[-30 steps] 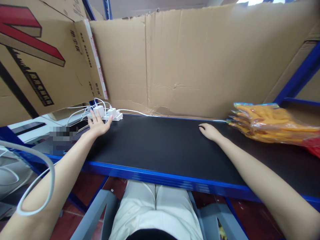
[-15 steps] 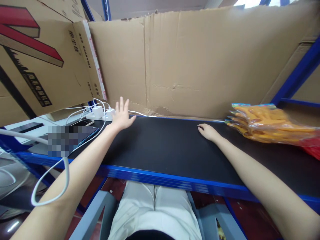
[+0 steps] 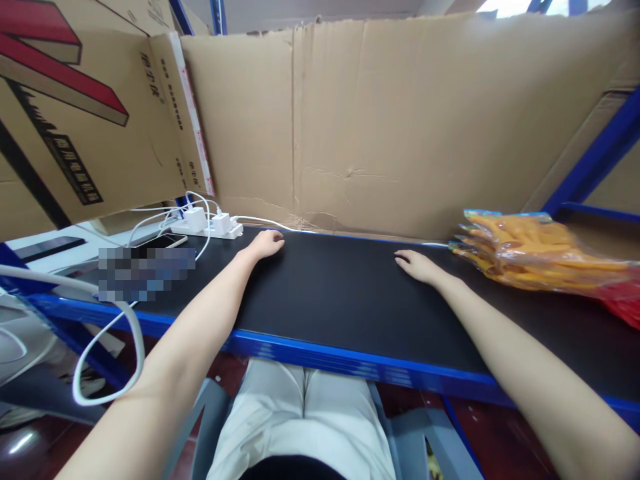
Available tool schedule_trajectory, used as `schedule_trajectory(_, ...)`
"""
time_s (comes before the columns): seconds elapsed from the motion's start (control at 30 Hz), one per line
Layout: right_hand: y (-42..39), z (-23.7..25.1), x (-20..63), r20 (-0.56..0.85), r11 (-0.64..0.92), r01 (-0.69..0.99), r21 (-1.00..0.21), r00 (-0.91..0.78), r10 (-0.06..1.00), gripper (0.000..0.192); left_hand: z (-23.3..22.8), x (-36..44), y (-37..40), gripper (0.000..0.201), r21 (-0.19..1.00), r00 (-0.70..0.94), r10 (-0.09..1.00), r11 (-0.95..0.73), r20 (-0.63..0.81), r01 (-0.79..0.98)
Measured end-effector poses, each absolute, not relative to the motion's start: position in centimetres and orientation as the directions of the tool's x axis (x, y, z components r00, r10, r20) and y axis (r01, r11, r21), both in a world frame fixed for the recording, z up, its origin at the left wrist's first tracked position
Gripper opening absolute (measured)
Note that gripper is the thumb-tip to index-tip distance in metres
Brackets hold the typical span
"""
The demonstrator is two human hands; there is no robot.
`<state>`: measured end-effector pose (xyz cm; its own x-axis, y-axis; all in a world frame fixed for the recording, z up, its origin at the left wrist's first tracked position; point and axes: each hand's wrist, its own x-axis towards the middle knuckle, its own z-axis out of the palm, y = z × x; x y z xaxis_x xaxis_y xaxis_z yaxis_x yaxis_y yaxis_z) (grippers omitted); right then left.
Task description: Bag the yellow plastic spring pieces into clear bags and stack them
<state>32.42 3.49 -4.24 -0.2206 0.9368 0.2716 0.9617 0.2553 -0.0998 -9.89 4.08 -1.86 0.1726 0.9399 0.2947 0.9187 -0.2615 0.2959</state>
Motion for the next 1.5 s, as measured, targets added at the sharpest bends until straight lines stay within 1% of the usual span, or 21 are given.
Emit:
schedule_trajectory(0.1, 3.0, -3.6, 32.7, 0.270, 0.269, 0.956, -0.115, -0.230, 0.935, 0.035, -2.1, -10.1, 4.0, 0.038, 0.301, 0.145, 0.954, -0.225, 0.264, 0.927)
schedule_trajectory(0.2, 2.6, -2.9, 33.3, 0.301, 0.235, 0.955, -0.182, -0.173, 0.938, 0.029, -2.4, -9.8, 4.1, 0.040, 0.262, 0.180, 0.961, -0.233, 0.212, 0.936)
schedule_trajectory(0.27, 2.6, -2.6, 33.8, 0.367, 0.184, 0.942, -0.282, -0.071, 0.928, 0.026, -2.6, -9.6, 4.1, 0.043, 0.252, 0.209, 0.961, -0.251, 0.182, 0.935)
schedule_trajectory(0.33, 2.7, -2.4, 34.3, 0.448, 0.138, 0.888, -0.439, 0.083, 0.890, 0.024, -2.8, -9.6, 4.1, 0.046, 0.258, 0.229, 0.960, -0.265, 0.164, 0.929)
schedule_trajectory(0.4, 2.9, -2.2, 34.8, 0.490, 0.132, 0.756, -0.641, 0.270, 0.829, 0.020, -2.8, -9.7, 4.2, 0.049, 0.269, 0.239, 0.959, -0.273, 0.152, 0.924)
schedule_trajectory(0.47, 3.0, -1.7, 35.1, 0.458, 0.173, 0.545, -0.820, 0.446, 0.769, 0.017, -2.8, -9.8, 4.2, 0.050, 0.278, 0.245, 0.959, -0.276, 0.141, 0.920)
schedule_trajectory(0.5, 3.1, -1.4, 35.4, 0.422, 0.203, 0.428, -0.881, 0.515, 0.746, 0.017, -2.8, -9.8, 4.2, 0.051, 0.282, 0.245, 0.960, -0.275, 0.137, 0.919)
schedule_trajectory(0.57, 3.0, -0.7, 35.9, 0.334, 0.256, 0.214, -0.943, 0.599, 0.728, 0.019, -2.8, -9.8, 4.2, 0.050, 0.291, 0.244, 0.961, -0.273, 0.133, 0.917)
schedule_trajectory(0.67, 2.6, 0.2, 37.1, 0.210, 0.286, -0.017, -0.958, 0.636, 0.742, 0.027, -2.8, -9.7, 4.2, 0.050, 0.293, 0.238, 0.963, -0.267, 0.130, 0.918)
schedule_trajectory(0.73, 2.3, 0.5, 37.9, 0.164, 0.286, -0.094, -0.954, 0.634, 0.756, 0.032, -2.9, -9.7, 4.2, 0.051, 0.287, 0.236, 0.964, -0.263, 0.127, 0.921)
schedule_trajectory(0.8, 2.1, 0.5, 38.2, 0.156, 0.272, -0.105, -0.957, 0.604, 0.781, 0.038, -2.9, -9.8, 4.3, 0.051, 0.285, 0.236, 0.964, -0.263, 0.126, 0.922)
schedule_trajectory(0.9, 1.8, 0.1, 37.9, 0.146, 0.210, -0.066, -0.975, 0.521, 0.841, 0.047, -2.9, -9.8, 4.3, 0.051, 0.284, 0.240, 0.963, -0.265, 0.121, 0.922)
schedule_trajectory(0.97, 1.6, -0.1, 37.3, 0.131, 0.193, -0.076, -0.978, 0.497, 0.858, 0.054, -2.9, -9.8, 4.3, 0.051, 0.281, 0.245, 0.962, -0.269, 0.118, 0.921)
schedule_trajectory(1.13, 1.3, -0.2, 36.8, 0.158, 0.213, -0.027, -0.977, 0.577, 0.801, 0.069, -2.7, -9.7, 4.1, 0.053, 0.273, 0.245, 0.963, -0.266, 0.110, 0.925)
schedule_trajectory(1.3, 1.1, -0.1, 36.8, 0.144, 0.276, -0.099, -0.956, 0.663, 0.735, 0.079, -2.7, -9.7, 4.1, 0.054, 0.277, 0.253, 0.961, -0.275, 0.112, 0.921)
schedule_trajectory(1.4, 0.8, 0.1, 36.8, 0.123, 0.268, -0.098, -0.958, 0.705, 0.698, 0.082, -2.8, -9.8, 4.2, 0.053, 0.277, 0.251, 0.961, -0.274, 0.116, 0.921)
schedule_trajectory(1.5, 0.7, 0.2, 36.8, 0.090, 0.259, -0.111, -0.959, 0.749, 0.656, 0.081, -2.9, -9.8, 4.3, 0.052, 0.278, 0.250, 0.961, -0.274, 0.120, 0.921)
